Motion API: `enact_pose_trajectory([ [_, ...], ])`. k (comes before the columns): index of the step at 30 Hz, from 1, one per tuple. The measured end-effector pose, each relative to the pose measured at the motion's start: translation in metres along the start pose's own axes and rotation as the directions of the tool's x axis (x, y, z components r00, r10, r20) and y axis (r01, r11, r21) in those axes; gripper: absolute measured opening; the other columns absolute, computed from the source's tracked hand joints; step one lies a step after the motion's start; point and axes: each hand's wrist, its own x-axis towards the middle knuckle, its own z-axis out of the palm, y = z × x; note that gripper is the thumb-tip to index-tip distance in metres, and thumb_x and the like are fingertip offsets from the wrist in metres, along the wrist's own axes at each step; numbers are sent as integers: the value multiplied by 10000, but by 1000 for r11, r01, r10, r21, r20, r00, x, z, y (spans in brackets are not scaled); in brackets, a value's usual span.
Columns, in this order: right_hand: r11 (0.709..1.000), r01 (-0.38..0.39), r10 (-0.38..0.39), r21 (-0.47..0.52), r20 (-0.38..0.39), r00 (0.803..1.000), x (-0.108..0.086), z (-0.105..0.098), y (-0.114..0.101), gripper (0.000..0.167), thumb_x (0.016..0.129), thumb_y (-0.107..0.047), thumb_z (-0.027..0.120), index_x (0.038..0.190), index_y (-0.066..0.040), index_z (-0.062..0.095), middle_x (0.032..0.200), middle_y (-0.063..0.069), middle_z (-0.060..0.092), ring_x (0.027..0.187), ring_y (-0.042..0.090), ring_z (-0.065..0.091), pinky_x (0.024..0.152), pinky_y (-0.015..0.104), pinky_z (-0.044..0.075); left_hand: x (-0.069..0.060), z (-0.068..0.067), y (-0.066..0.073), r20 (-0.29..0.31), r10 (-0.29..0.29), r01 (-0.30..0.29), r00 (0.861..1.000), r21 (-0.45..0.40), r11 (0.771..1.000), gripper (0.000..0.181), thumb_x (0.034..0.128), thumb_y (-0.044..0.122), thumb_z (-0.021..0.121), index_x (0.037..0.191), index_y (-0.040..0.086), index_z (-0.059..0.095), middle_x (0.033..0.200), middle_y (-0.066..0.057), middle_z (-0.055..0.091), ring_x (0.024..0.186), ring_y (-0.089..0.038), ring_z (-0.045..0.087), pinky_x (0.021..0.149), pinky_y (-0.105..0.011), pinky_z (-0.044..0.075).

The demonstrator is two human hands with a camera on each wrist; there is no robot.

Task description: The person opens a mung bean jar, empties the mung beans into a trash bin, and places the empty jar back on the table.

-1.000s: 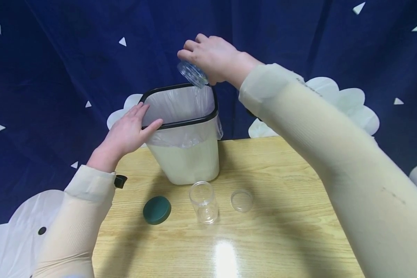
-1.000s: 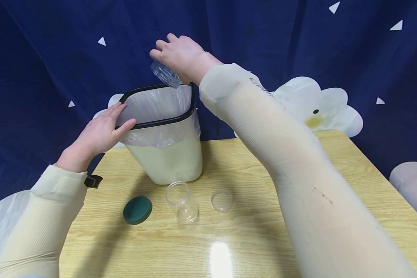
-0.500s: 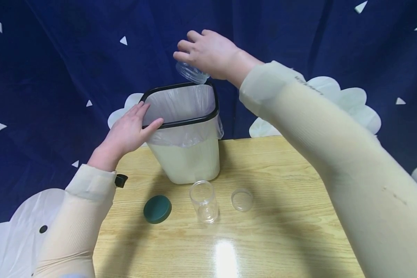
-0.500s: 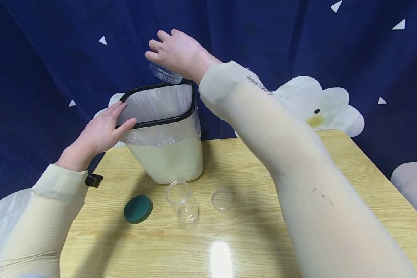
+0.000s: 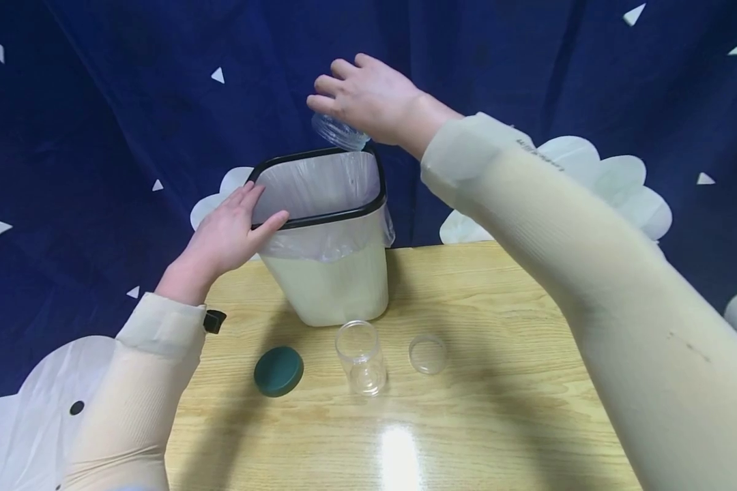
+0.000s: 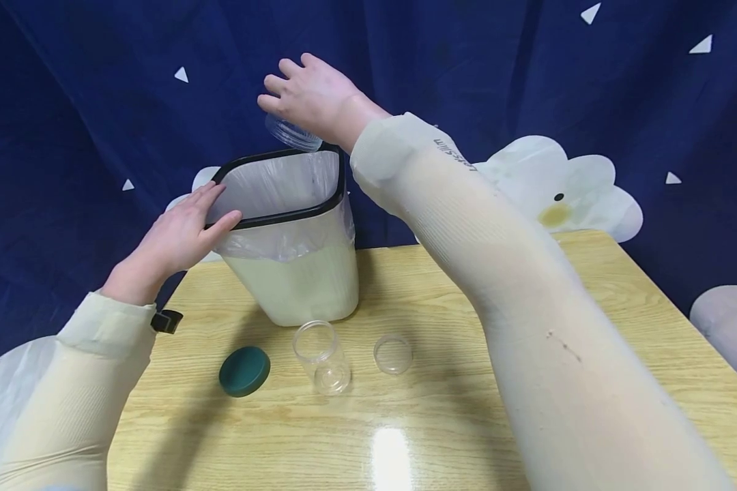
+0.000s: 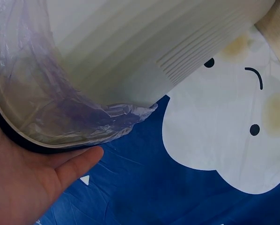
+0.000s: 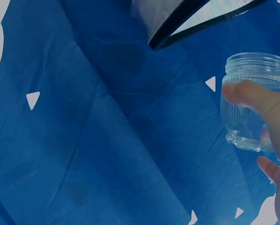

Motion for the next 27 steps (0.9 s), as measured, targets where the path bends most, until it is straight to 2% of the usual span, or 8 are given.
enact_pose_trajectory([
  [7,1000,-1,1,12,3,1000,-2,2,2,786,843,48,698,1483,-72,259,1479,222,336,1315,412,345,1088,499,313,-1,-2,1,0,-6,6,1000,0,1000,910,939,691,335,1518,-5,243,1568,-231,189,1439,-369,166,1136,-535,166],
  [15,1000,-30,30,3,-58,998,0,-3,1,757,876,69,647,1498,-78,241,1488,216,330,1330,407,337,1088,494,309,0,-1,0,4,-2,2,1000,1,1000,912,939,696,323,1524,2,233,1570,-229,185,1440,-367,163,1136,-537,165],
  [21,999,-20,20,34,-19,1000,-1,0,0,764,870,60,655,1500,-79,244,1494,218,323,1339,412,326,1096,500,291,1,-1,0,-3,2,-2,1000,4,1000,910,941,691,327,1519,-7,241,1566,-234,194,1439,-368,167,1137,-531,167],
  [27,1000,11,-11,29,-2,1000,-3,4,-1,783,849,38,696,1487,-74,255,1477,221,337,1316,412,345,1082,495,324,1,-2,0,1,1,-1,1000,7,1000,905,944,687,325,1519,-6,239,1565,-235,194,1440,-365,165,1139,-529,164],
])
